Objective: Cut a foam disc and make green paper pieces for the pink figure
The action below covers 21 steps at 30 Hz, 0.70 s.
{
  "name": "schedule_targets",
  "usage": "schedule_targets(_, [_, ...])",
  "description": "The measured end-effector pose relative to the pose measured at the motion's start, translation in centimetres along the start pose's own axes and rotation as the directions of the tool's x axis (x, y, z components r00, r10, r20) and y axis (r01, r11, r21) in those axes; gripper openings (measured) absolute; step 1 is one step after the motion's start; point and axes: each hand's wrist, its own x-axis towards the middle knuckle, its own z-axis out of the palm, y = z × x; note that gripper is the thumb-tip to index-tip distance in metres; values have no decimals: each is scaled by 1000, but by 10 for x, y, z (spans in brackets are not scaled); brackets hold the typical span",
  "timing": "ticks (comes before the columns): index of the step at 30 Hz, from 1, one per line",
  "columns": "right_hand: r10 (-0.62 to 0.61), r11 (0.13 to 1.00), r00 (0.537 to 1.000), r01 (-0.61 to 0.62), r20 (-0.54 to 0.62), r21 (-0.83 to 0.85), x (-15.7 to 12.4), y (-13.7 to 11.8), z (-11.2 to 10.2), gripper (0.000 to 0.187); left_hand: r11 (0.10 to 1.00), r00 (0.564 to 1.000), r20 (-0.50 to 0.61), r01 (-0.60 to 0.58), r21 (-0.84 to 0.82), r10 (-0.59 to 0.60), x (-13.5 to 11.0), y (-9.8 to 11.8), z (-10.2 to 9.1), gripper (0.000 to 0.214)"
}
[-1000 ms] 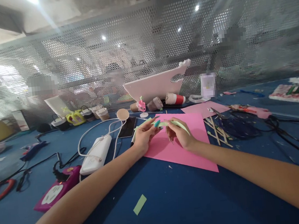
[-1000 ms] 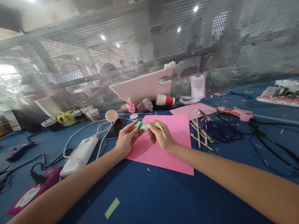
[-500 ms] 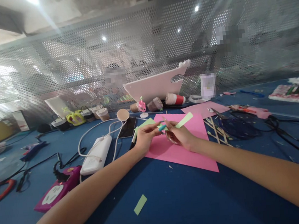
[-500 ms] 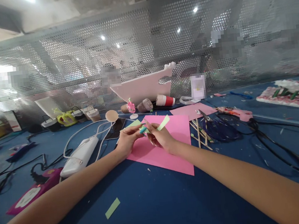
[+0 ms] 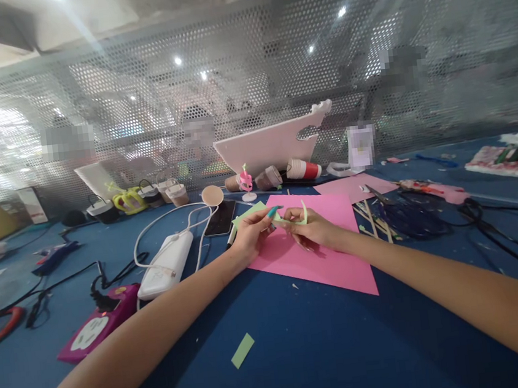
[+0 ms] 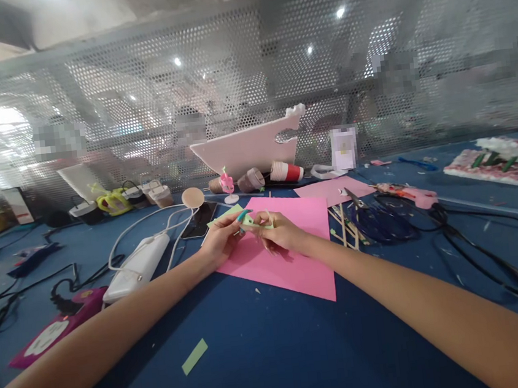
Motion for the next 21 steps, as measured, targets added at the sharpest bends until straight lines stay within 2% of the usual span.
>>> schedule_targets(4, [56,994,995,-49,78,-94,-2,-8,-4,28,997,997,27,74,1,-74,1,0,-1,18])
schedule_targets(6, [61,988,994,-47,88,-149,-3,-11,-7,26,998,996,54,66,6,-66,1,1,-1,20])
schedule_targets(10, [112,973,991,-94,77,-212,-2,-12,-9,29,999,995,100,-28,31,25,1,1,-1,28])
schedule_targets(15, [163,975,981,-144,103,-171,-2,-12,-6,31,970,978,96,-198,144,185,2,-1,-4,34])
schedule_targets(21, [167,984,979,-159,114,-75,-3,-16,-1,42,955,970,56,-242,173,236,5,-3,-9,44])
